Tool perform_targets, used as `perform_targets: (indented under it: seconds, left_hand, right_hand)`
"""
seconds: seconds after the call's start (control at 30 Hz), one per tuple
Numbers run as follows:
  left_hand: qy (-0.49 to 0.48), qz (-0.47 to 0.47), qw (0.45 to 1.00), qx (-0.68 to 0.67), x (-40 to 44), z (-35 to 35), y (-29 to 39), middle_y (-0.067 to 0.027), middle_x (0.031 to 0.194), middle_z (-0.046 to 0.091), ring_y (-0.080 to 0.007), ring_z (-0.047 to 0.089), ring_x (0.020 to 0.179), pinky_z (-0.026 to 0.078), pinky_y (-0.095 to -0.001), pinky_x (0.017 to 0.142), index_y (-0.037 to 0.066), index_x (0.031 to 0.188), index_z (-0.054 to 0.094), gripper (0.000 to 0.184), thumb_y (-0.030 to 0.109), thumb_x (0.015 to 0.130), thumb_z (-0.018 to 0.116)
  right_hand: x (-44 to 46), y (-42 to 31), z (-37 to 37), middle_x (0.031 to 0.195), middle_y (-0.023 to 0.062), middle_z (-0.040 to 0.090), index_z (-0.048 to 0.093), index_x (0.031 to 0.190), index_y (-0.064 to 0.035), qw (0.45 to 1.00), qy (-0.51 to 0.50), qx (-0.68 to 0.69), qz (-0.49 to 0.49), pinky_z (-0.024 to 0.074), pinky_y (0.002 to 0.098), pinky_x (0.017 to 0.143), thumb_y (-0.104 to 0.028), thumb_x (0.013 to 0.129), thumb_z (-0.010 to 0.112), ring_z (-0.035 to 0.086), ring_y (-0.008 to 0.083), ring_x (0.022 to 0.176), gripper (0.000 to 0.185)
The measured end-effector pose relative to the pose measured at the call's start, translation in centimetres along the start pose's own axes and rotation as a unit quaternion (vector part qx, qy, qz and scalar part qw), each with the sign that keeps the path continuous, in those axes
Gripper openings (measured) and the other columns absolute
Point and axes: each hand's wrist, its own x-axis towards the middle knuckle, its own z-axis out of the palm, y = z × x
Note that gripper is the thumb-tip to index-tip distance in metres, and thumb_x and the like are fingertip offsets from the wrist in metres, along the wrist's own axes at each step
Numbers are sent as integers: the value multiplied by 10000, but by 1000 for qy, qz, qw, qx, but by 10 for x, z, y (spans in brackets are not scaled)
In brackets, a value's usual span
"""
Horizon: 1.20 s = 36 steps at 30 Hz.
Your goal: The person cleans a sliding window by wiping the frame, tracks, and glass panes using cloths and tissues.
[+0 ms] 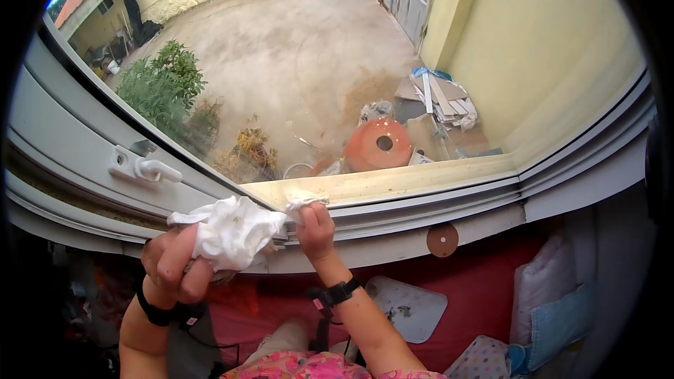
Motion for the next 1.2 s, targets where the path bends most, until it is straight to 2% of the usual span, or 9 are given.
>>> perform_targets:
  seconds: [0.17, 0.43, 0.5, 0.6, 0.83, 0.97, 1.07, 1.13, 1.2]
  left_hand:
    - [14, -7, 1000, -17, -7, 2, -1, -167, 1078, 528, -315, 581, 837, 498, -378, 662, 39, 998, 491, 495, 116, 620, 800]
    - [27, -17, 999, -5, -15, 3, -1, -188, 1100, 495, -314, 567, 857, 496, -379, 676, 39, 1034, 472, 485, 66, 637, 749]
    - [13, -24, 1000, -6, -15, 1, -1, -189, 1100, 495, -315, 567, 858, 497, -379, 677, 39, 1041, 470, 500, 61, 629, 752]
    - [2, -27, 1000, 1, -13, 1, -1, -190, 1099, 495, -317, 568, 859, 499, -379, 677, 35, 1047, 469, 516, 49, 617, 754]
    - [9, -23, 1000, -11, -13, 3, -3, -185, 1099, 498, -315, 574, 849, 501, -371, 669, 24, 1042, 480, 506, 28, 606, 738]
    - [14, -27, 999, -12, -12, 3, -3, -180, 1096, 501, -319, 575, 849, 502, -367, 672, 23, 1014, 504, 476, 36, 604, 744]
    - [24, -31, 999, -12, -10, 2, -2, -171, 1099, 497, -317, 576, 854, 504, -369, 674, 26, 982, 525, 456, 57, 597, 768]
    - [-12, -21, 1000, 10, -9, 1, -3, -157, 1101, 495, -310, 577, 857, 506, -376, 678, 28, 972, 534, 453, 96, 604, 789]
    - [15, -23, 1000, 9, -7, 5, -3, -148, 1096, 500, -305, 578, 855, 506, -374, 679, 34, 970, 532, 452, 119, 611, 794]
  right_hand:
    - [-9, 8, -6, 826, 121, 553, 578, 830, -41, 990, -91, 17, 105, 488, 367, 636, 33, 682, 618, 568, 314, 746, 170]
    - [55, -53, 5, 821, 132, 553, 569, 825, -34, 992, 37, 109, -54, 499, 368, 640, 16, 688, 619, 581, 316, 739, 153]
    - [3, -20, 23, 819, 124, 553, 556, 818, -39, 992, -119, 37, -20, 501, 365, 645, 1, 691, 613, 583, 312, 742, 145]
    - [-28, 4, 23, 816, 121, 550, 545, 809, -44, 981, -176, -26, 79, 501, 364, 652, -2, 701, 600, 583, 308, 744, 128]
    - [68, -73, 1, 832, 108, 554, 583, 883, -24, 989, 27, 144, -33, 496, 364, 661, -5, 713, 601, 593, 299, 780, 172]
    - [57, -55, 12, 832, 101, 553, 576, 882, -11, 986, 13, 123, -108, 495, 358, 659, -14, 723, 598, 588, 292, 780, 161]
    - [-5, -13, 23, 859, 108, 568, 579, 894, -17, 988, -117, 67, -71, 496, 353, 665, -23, 734, 590, 588, 294, 796, 161]
    - [-18, 4, 12, 876, 117, 575, 581, 897, -25, 979, -189, -35, 69, 496, 355, 670, -9, 737, 588, 589, 297, 807, 161]
    - [3, -4, -8, 878, 122, 577, 584, 904, -28, 989, -138, 4, 53, 496, 356, 676, 6, 725, 595, 593, 298, 814, 182]
